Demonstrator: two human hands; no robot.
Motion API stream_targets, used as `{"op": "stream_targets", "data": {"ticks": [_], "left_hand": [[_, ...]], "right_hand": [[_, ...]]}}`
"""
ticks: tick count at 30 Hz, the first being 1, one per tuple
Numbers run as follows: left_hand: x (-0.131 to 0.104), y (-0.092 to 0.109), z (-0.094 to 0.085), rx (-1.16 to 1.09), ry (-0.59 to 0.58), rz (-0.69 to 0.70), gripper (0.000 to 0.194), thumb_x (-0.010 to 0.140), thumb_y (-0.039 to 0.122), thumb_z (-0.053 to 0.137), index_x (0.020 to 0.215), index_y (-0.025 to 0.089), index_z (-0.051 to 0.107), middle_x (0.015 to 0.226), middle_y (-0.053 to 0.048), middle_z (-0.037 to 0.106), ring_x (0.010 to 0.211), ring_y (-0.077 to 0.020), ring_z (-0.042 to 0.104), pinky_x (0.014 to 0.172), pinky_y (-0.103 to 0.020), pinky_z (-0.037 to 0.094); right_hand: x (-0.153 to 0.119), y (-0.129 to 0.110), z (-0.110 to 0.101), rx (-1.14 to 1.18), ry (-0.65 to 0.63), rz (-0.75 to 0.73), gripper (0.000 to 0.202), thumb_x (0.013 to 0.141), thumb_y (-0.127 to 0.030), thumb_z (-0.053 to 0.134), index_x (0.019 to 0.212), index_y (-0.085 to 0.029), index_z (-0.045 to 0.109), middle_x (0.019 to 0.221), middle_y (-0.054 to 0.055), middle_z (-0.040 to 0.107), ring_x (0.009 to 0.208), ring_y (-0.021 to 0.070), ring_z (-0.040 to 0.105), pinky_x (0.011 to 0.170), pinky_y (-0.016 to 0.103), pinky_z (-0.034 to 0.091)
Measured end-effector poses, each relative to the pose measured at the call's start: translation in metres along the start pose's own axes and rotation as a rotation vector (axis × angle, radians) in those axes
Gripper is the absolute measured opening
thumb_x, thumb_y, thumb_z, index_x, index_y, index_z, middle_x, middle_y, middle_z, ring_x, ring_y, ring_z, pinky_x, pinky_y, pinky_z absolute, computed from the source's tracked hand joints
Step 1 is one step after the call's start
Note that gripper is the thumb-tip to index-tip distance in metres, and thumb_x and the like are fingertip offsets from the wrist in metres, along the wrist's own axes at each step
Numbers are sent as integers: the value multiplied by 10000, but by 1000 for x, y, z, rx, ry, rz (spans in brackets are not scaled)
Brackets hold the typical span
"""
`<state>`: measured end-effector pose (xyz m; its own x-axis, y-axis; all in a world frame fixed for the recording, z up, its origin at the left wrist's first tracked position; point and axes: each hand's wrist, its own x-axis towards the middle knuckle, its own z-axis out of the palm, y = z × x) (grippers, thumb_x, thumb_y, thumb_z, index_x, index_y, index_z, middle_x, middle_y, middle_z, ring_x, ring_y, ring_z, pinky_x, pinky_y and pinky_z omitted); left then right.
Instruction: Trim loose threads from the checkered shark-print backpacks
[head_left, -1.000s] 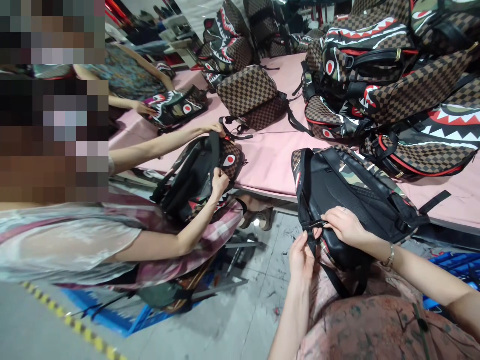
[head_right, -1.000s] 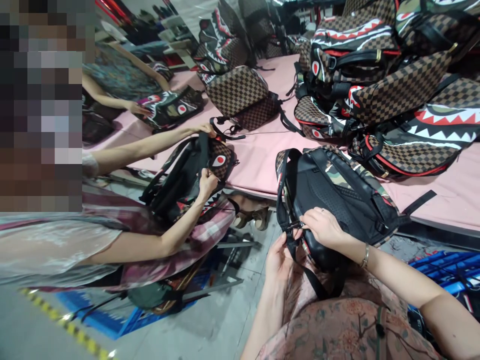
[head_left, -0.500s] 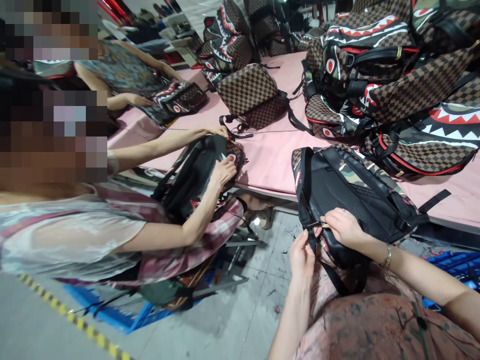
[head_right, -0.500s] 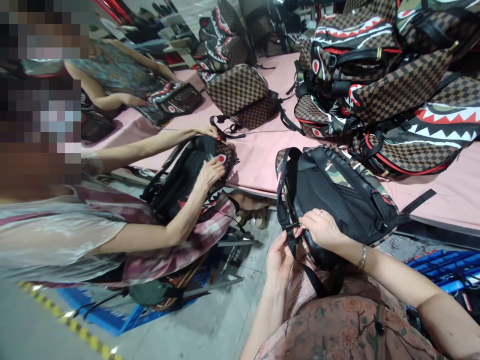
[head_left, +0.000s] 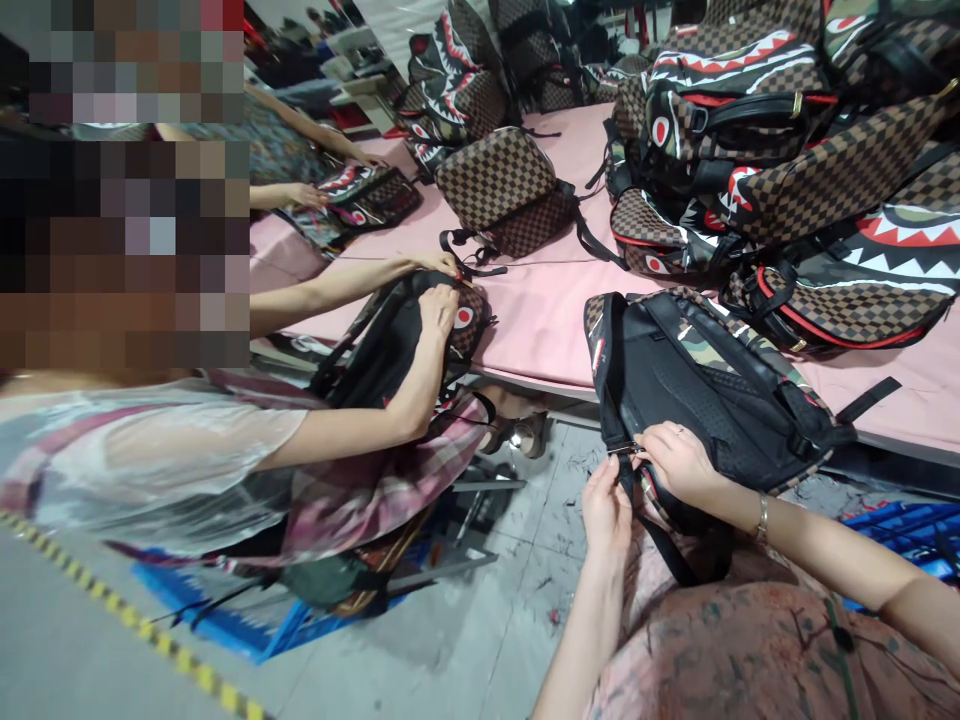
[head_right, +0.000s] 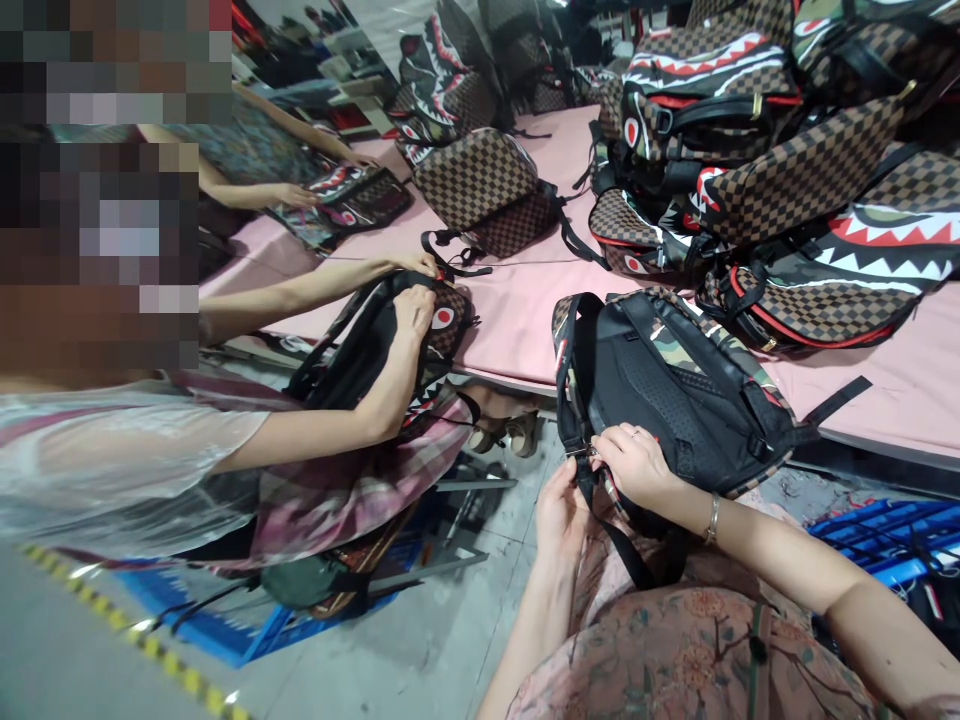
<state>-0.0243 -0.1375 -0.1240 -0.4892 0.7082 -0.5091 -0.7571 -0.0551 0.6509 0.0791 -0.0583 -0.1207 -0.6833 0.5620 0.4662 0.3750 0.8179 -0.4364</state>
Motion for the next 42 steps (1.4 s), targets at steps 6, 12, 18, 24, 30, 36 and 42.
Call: {"op": "stream_targets", "data": {"ticks": [6,12,18,24,30,36,42], "left_hand": [[0,0,1,-25,37,-13,54,705,133,619,710,95,657,727,-74,691,712,-146,656,780,-243,498],[0,1,2,-33,35,-20,71,715,135,608,731,91,661,750,-89,694,745,-165,662,808,-265,495],[-2,3,5,-31,49,-25,48,705,128,619,707,103,660,718,-67,692,731,-157,662,812,-261,494],[-4,4,6,-37,51,-34,49,703,118,616,677,110,657,690,-51,687,712,-146,659,805,-254,498],[-4,4,4,-26,40,-31,46,703,130,623,699,105,662,711,-62,692,715,-153,661,801,-259,496],[-3,2,1,-5,19,-15,66,690,152,641,729,105,665,742,-65,697,739,-160,662,815,-274,491],[-2,0,3,13,10,-26,70,695,155,635,732,103,665,747,-68,700,727,-155,661,804,-264,492]], "right_hand": [[-4,1,0,-17,31,5,190,878,-197,431,953,-152,600,839,73,620,769,182,521,721,300,409],[-3,4,-1,10,27,22,200,875,-183,428,967,-144,601,857,86,622,810,191,537,744,315,428],[-2,6,-1,87,29,29,196,873,-191,423,953,-147,597,848,84,615,825,195,541,746,322,445],[-2,6,-3,106,9,34,191,872,-188,416,928,-150,595,838,82,609,816,197,537,743,325,447],[-2,7,0,140,20,39,186,870,-191,416,927,-153,589,832,82,605,815,198,536,745,324,447],[-2,8,-1,119,7,33,188,873,-197,417,919,-155,595,835,83,608,812,199,533,730,322,442],[0,8,-3,109,-8,15,193,881,-200,408,911,-159,594,833,77,612,806,195,530,734,313,435]]}}
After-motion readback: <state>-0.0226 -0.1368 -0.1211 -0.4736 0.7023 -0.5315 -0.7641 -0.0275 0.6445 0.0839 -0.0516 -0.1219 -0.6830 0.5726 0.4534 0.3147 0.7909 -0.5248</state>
